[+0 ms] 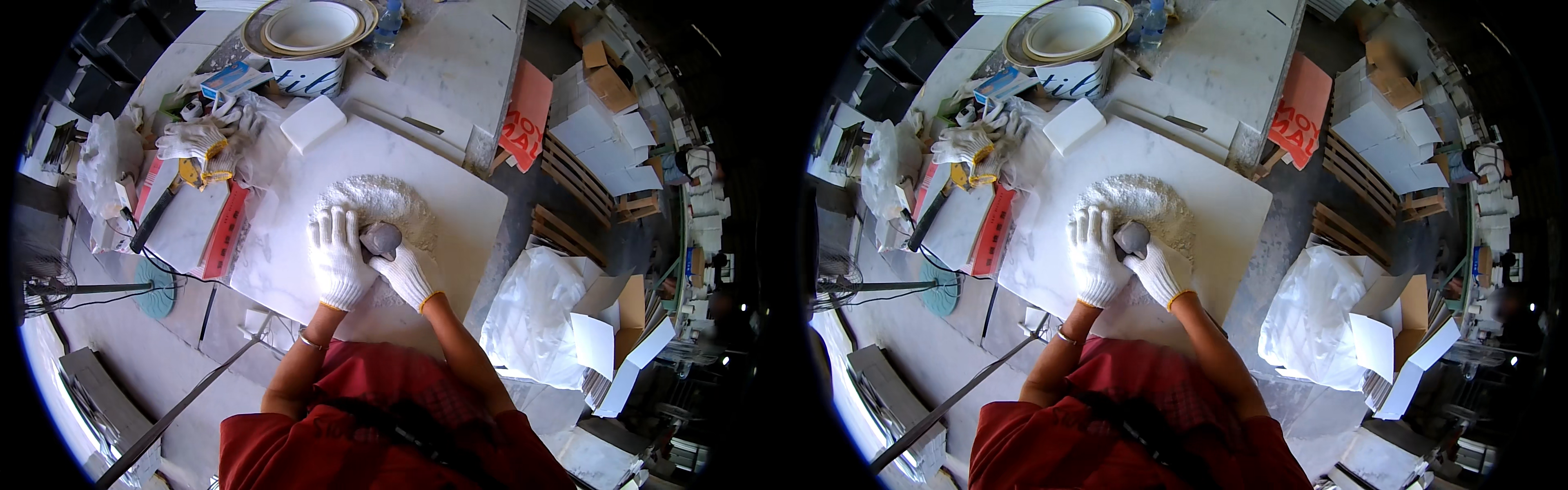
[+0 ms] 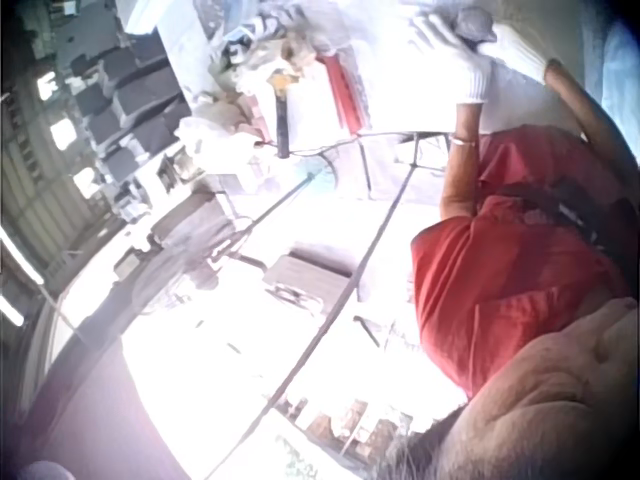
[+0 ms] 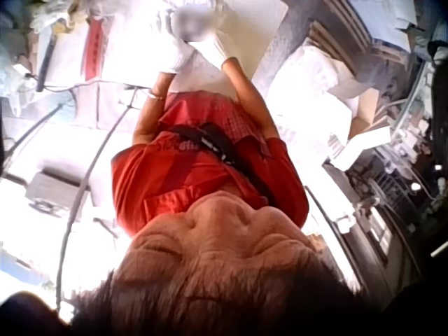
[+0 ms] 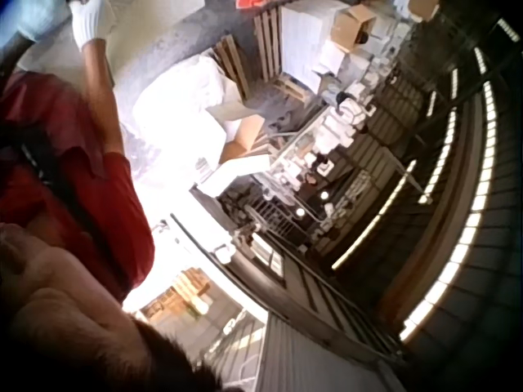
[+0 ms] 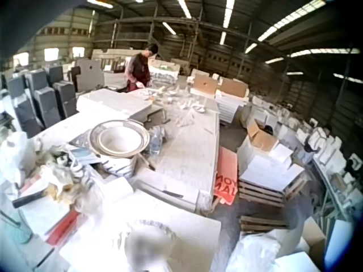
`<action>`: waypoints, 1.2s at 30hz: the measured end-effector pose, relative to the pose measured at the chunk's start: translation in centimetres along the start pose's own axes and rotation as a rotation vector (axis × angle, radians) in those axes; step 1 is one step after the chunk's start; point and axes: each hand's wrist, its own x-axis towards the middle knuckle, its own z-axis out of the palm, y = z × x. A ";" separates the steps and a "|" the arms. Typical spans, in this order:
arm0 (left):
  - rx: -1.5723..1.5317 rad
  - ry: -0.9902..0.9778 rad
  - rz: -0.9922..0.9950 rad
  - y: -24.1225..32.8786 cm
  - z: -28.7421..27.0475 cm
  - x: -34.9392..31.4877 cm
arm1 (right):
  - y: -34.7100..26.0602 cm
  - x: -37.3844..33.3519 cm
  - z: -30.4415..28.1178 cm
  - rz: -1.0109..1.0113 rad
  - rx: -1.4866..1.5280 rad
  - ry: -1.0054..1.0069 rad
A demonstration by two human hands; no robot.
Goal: The person repeatedly strikes a small gray object with a hammer on a white surface, breaking it into smaller pieces. The person wears white gloves and continues the action throughout the clip.
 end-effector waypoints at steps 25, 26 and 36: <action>0.019 0.075 -0.046 -0.8 -0.4 -1.1 | -4.5 -0.3 -5.8 0.488 0.696 -0.239; 0.026 0.075 -0.051 -0.8 -0.2 -1.3 | -4.9 -1.0 -6.4 0.451 0.647 -0.222; 0.038 0.013 -0.063 -0.7 -0.4 -0.6 | -0.1 -1.1 -0.7 0.070 0.117 -0.016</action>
